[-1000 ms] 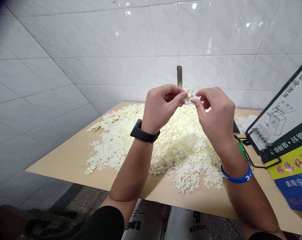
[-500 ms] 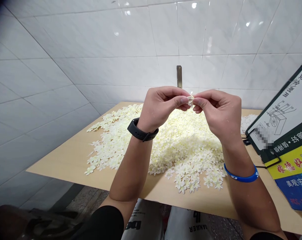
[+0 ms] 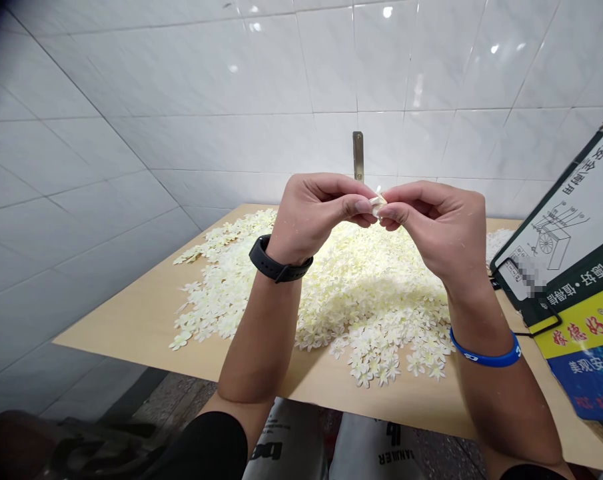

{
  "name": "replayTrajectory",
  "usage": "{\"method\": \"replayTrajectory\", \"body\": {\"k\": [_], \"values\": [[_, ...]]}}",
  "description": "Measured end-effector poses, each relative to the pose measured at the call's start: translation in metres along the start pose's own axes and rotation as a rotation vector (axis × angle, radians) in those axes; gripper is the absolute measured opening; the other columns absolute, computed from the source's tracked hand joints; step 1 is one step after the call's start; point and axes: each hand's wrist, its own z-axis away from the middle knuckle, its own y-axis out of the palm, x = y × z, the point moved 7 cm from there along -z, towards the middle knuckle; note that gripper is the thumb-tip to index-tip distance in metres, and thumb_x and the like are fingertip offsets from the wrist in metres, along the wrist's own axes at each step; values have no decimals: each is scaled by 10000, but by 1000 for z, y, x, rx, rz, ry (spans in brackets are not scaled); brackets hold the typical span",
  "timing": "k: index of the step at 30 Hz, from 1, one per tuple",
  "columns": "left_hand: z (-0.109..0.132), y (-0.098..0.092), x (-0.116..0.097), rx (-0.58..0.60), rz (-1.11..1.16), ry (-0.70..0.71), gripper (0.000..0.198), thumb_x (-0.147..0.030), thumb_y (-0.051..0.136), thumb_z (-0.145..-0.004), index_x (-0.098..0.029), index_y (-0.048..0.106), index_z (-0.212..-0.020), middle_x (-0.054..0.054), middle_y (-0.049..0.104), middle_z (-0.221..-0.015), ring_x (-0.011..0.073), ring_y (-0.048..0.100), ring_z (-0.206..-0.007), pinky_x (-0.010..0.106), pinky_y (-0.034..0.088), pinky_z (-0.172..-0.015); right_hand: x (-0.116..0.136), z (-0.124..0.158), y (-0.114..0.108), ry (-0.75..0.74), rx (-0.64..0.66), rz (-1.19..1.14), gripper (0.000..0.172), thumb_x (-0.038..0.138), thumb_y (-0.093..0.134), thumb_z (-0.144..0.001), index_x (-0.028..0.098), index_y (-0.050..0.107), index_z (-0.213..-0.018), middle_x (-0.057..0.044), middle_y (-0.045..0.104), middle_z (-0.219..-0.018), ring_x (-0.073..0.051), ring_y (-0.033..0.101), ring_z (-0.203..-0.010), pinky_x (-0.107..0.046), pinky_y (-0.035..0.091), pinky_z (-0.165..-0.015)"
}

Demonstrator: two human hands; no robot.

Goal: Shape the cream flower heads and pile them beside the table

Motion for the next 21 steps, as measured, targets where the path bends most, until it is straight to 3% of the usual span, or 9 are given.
{"method": "replayTrajectory", "body": {"k": [10, 21], "values": [[1, 0, -5, 13, 42, 9, 340, -520, 747, -866, -183, 790, -870, 11, 758, -758, 115, 736, -654, 236, 667, -613, 3, -1, -1, -43, 7, -30, 50, 313, 859, -783, 284, 819, -784, 9, 712, -636, -150, 655, -558, -319, 556, -510], [3, 0, -9, 36, 77, -14, 282, -465, 766, -864, -183, 788, -853, 5, 759, -755, 120, 742, -656, 235, 665, -607, 9, -1, 1, -51, 21, -79, 60, 255, 864, -773, 278, 818, -742, 18, 722, -639, -138, 641, -537, -302, 535, -483]]}}
